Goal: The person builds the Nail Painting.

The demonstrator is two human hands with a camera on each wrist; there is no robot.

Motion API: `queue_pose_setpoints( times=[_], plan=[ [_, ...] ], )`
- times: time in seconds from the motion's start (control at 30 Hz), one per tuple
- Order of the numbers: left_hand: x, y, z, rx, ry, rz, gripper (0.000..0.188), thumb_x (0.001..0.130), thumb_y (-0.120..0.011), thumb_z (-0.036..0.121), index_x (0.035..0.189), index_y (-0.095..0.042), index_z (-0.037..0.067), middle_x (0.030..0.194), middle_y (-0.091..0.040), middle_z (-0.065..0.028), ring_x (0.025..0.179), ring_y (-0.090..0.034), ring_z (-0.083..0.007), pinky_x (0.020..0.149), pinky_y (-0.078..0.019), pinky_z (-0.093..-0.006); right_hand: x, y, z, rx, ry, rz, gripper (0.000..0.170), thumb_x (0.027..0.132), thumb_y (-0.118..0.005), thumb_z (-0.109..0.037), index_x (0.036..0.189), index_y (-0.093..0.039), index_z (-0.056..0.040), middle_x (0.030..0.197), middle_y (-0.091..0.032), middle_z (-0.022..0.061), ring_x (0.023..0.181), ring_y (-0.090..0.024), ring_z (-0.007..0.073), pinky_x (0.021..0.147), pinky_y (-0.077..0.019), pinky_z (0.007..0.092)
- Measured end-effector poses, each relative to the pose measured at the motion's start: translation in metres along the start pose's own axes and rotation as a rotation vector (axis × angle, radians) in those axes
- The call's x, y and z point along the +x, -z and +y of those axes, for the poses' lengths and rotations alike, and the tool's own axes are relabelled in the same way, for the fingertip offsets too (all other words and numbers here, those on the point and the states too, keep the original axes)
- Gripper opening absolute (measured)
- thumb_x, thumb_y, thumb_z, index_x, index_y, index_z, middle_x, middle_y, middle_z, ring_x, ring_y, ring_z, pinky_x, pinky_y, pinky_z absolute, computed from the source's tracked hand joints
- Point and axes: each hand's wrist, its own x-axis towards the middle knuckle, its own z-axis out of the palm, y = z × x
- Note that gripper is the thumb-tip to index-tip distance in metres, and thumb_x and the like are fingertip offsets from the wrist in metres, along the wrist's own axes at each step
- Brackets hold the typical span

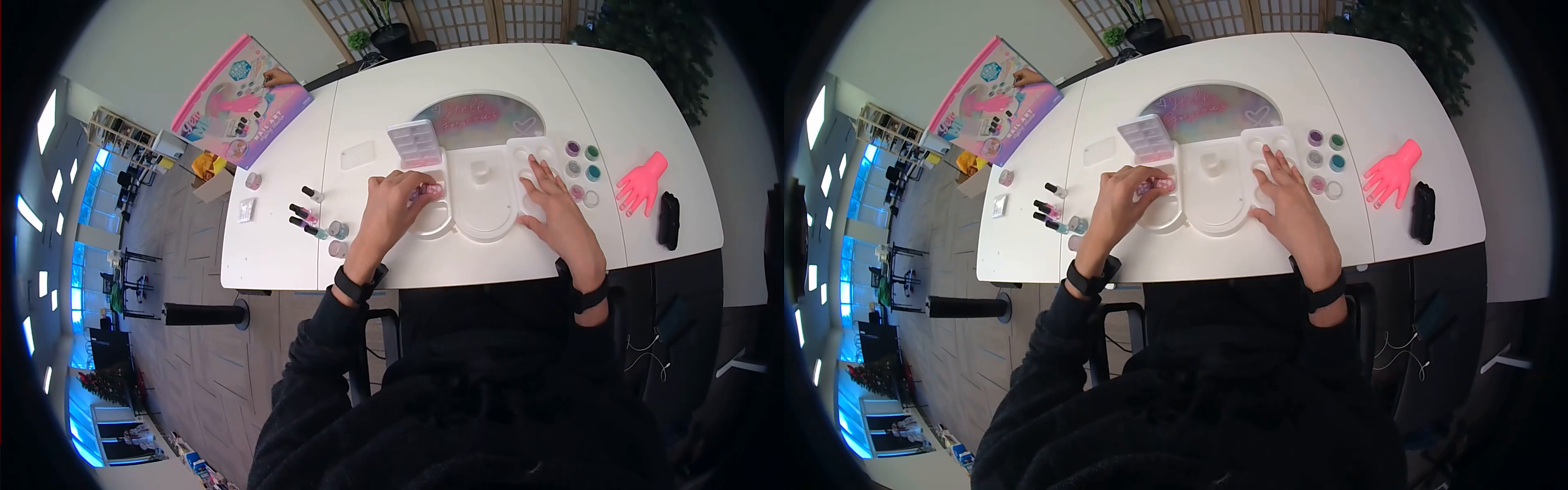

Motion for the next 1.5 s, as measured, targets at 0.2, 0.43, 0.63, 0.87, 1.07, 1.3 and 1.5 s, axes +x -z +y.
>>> queue_pose_setpoints(
  times=[0.2,0.43,0.63,0.87,1.07,1.3,1.5],
  plan=[
    [-0.004,-0.006,-0.016,0.042,-0.004,0.012,0.018,0.092,-0.078,0.015,0.11,-0.078,0.014,0.108,-0.078,-0.0006,0.098,-0.069,-0.022,0.091,-0.0391,-0.0429,0.0,-0.001,0.001,0.0,0.005,0.001,0.06,0.085,-0.084,-0.012,0.139,-0.063,0.0036,0.171,-0.032,0.0166,0.158,-0.031,0.034,0.129,-0.0288,0.0452],
    [0.003,0.009,0.0,-0.178,-0.085,0.122,0.025,0.091,-0.071,-0.007,0.114,-0.075,0.001,0.109,-0.077,-0.0148,0.097,-0.077,-0.0278,0.085,-0.0587,-0.0371,0.0,-0.004,0.004,-0.005,0.034,0.016,0.061,0.085,-0.084,-0.013,0.14,-0.062,0.0033,0.17,-0.033,0.0176,0.157,-0.032,0.0349,0.129,-0.0297,0.0448],
    [0.005,0.002,-0.004,-0.287,0.028,0.086,0.027,0.092,-0.068,-0.007,0.118,-0.072,-0.002,0.114,-0.074,-0.0163,0.09,-0.077,-0.0292,0.08,-0.06,-0.0337,-0.002,0.0,0.002,0.001,0.029,0.014,0.06,0.085,-0.083,-0.013,0.139,-0.062,0.0039,0.17,-0.033,0.0181,0.158,-0.031,0.0356,0.129,-0.0292,0.0464],
    [0.006,0.004,-0.001,-0.118,-0.036,0.045,0.019,0.09,-0.075,-0.001,0.109,-0.078,0.002,0.102,-0.079,-0.0101,0.092,-0.07,-0.0284,0.082,-0.0564,-0.0378,-0.001,0.002,-0.001,0.035,0.016,0.006,0.06,0.086,-0.083,-0.013,0.139,-0.063,0.004,0.171,-0.032,0.0185,0.158,-0.031,0.0353,0.129,-0.0279,0.0466],
    [0.002,-0.002,-0.009,0.006,-0.031,0.04,0.018,0.086,-0.081,0.004,0.104,-0.082,0.007,0.098,-0.081,-0.0068,0.092,-0.067,-0.0276,0.082,-0.0543,-0.0403,0.0,0.001,0.0,0.016,0.017,-0.005,0.061,0.086,-0.083,-0.012,0.141,-0.062,0.0033,0.17,-0.033,0.0191,0.158,-0.031,0.0355,0.129,-0.0291,0.047],
    [-0.023,0.062,0.002,-0.024,0.11,0.15,0.026,0.091,-0.072,-0.005,0.116,-0.075,0.0,0.113,-0.077,-0.0125,0.098,-0.074,-0.0262,0.083,-0.0596,-0.0363,-0.001,-0.004,0.007,-0.01,0.055,0.023,0.064,0.084,-0.083,-0.012,0.141,-0.06,0.0041,0.17,-0.034,0.0193,0.157,-0.031,0.0371,0.129,-0.028,0.048],
    [-0.082,0.096,-0.017,0.356,0.33,-0.016,0.033,0.086,-0.08,0.008,0.118,-0.076,0.006,0.109,-0.076,-0.013,0.089,-0.072,-0.0274,0.079,-0.0581,-0.0381,0.0,0.002,0.001,-0.004,0.004,-0.022,0.063,0.085,-0.084,-0.012,0.142,-0.061,0.0022,0.171,-0.032,0.0163,0.159,-0.029,0.0351,0.129,-0.0274,0.0467]
  ],
)
